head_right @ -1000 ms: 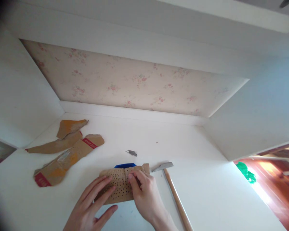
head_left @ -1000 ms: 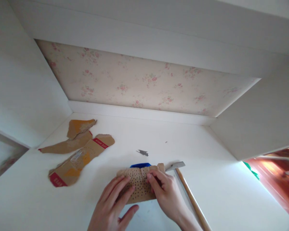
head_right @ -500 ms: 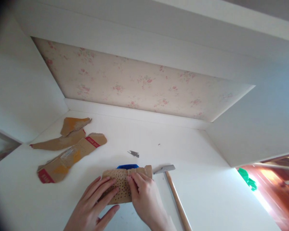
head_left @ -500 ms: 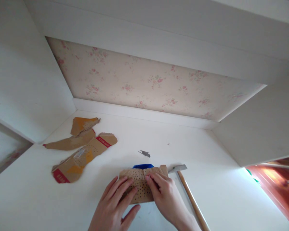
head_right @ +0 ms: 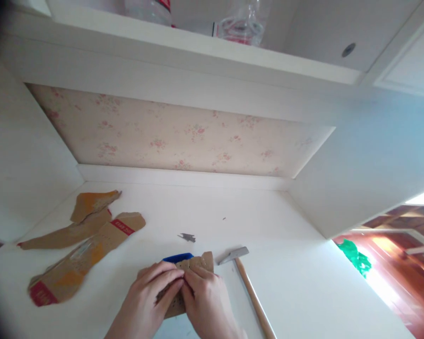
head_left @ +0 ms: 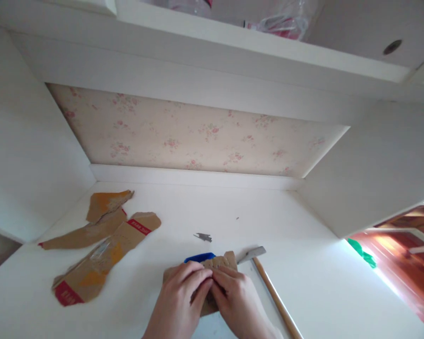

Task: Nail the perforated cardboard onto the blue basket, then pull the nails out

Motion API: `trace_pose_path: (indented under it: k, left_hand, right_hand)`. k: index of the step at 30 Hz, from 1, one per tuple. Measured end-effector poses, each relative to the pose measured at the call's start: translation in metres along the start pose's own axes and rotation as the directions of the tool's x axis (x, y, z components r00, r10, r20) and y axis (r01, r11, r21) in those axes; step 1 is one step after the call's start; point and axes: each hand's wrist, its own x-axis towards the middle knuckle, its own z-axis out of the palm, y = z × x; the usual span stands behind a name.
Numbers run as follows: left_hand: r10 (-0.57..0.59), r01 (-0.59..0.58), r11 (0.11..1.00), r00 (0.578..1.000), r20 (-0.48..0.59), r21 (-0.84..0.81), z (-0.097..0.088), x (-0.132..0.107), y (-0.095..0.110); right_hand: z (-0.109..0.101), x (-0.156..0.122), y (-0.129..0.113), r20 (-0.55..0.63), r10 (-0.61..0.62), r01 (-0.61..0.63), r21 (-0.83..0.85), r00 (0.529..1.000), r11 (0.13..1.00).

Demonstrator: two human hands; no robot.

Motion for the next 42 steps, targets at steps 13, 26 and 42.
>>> trace_pose_path:
  k: [13,26,42]
  left_hand:
    - [-0.054,0.059,0.986,0.998,0.035,-0.157,0.013,-0.009,-0.002]
    - [-0.076,0.080,0.985,0.996,0.037,-0.152,0.012,-0.010,-0.002]
    - [-0.102,0.110,0.984,0.993,0.061,-0.142,0.010,-0.009,-0.002]
  right_hand:
    - [0.000,-0.100,0.128,-0.536,0.306,-0.463,-0.185,0.787,0.867]
    - [0.000,-0.104,0.136,-0.266,0.606,-0.607,0.086,0.750,0.790]
    - [0.019,-0.057,0.067,0.140,0.696,-0.518,0.771,0.704,0.369]
